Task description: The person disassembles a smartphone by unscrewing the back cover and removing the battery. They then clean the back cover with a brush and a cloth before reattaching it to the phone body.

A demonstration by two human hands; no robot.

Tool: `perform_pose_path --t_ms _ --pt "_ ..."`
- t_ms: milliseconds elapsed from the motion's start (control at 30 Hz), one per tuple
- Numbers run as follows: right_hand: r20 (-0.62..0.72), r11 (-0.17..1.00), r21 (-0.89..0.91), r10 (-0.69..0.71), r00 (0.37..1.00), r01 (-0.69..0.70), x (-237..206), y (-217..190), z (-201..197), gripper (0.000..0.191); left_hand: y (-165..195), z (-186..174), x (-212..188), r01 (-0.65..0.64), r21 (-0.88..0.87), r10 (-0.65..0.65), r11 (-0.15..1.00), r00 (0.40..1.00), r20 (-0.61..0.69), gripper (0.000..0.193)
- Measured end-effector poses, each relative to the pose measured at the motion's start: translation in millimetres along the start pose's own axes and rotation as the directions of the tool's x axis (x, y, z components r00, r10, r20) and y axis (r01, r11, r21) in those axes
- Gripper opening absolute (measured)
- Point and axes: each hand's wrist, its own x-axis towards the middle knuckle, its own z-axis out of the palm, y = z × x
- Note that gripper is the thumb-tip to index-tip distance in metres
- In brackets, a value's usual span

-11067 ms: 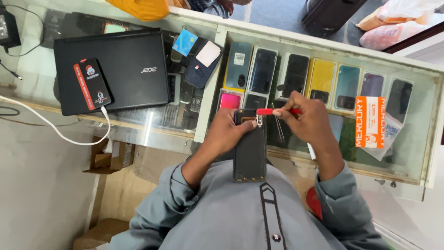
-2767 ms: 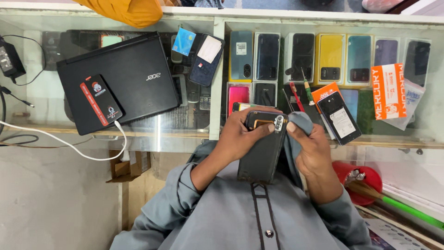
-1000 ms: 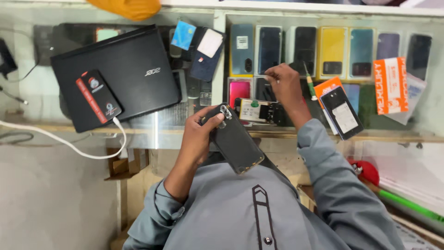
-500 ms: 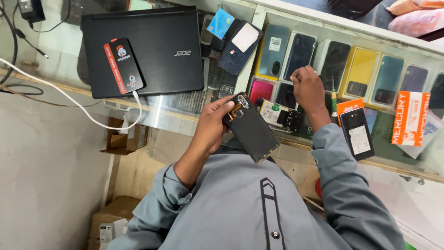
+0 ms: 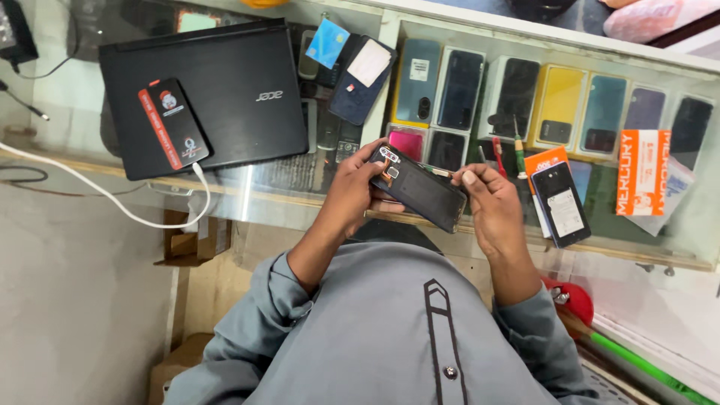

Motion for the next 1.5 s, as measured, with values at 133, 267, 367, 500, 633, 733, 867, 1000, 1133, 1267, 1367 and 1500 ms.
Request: perform_pose_path --t_ms 133,267,367,500,633,733,867,1000,1133,1267,1367,1500 --pt "-0.057 0.983 -0.182 0.03 0.998 -0.04 -5 3 -2 0.011 2 9 0 0.066 -0.014 -0.066 0.998 0.998 0.017 0.051" --pt "0.037 0.754 -0.64 -0.161 0.986 0.147 -16 -8 8 0.009 0 15 -4 0.049 0.084 -0.052 0.995 0.998 0.036 0.049" --pt "0.14 0.591 -0.759 -0.262 0.955 0.273 -16 -18 22 0.008 -5 19 -8 0.019 0.139 -0.027 0.99 0.998 0.056 0.049" --pt "0.143 0.516 -0.805 -0.31 0.94 0.293 -15 -23 41 0.01 -8 24 -10 0.002 0.132 -0.009 0.991 0.999 0.051 0.049" --pt "0.223 0.405 -0.801 -0.481 0.848 0.44 -18 -19 48 0.009 -7 27 -17 -0.055 0.184 0.049 0.981 0.998 0.038 0.05" --pt "0.216 0.36 -0.831 -0.495 0.842 0.425 -18 -13 47 0.012 -5 29 -21 -0.082 0.231 0.08 0.97 0.997 0.016 0.053" --pt "0.066 0.559 -0.77 -0.412 0.909 0.309 -14 -6 45 0.013 -3 32 -25 -0.098 0.265 0.097 0.959 0.995 0.015 0.052" --pt "0.038 0.641 -0.716 -0.362 0.931 0.278 -11 -4 40 0.014 0 32 -26 -0.115 0.29 0.113 0.95 0.993 0.026 0.052" --pt "0.122 0.613 -0.726 -0.331 0.936 0.311 -8 -4 33 0.011 1 32 -26 -0.092 0.287 0.089 0.954 0.996 0.024 0.051" --pt "0.076 0.662 -0.713 -0.256 0.964 0.232 -5 -3 29 0.01 -2 31 -24 -0.104 0.318 0.1 0.942 0.995 0.029 0.051" --pt "0.108 0.675 -0.696 -0.24 0.965 0.246 -3 -5 27 0.01 -3 28 -22 -0.084 0.286 0.079 0.955 0.996 0.029 0.051" --pt "0.087 0.64 -0.742 -0.203 0.975 0.199 -4 -6 28 0.011 -5 25 -19 -0.078 0.293 0.072 0.953 0.997 0.031 0.05"
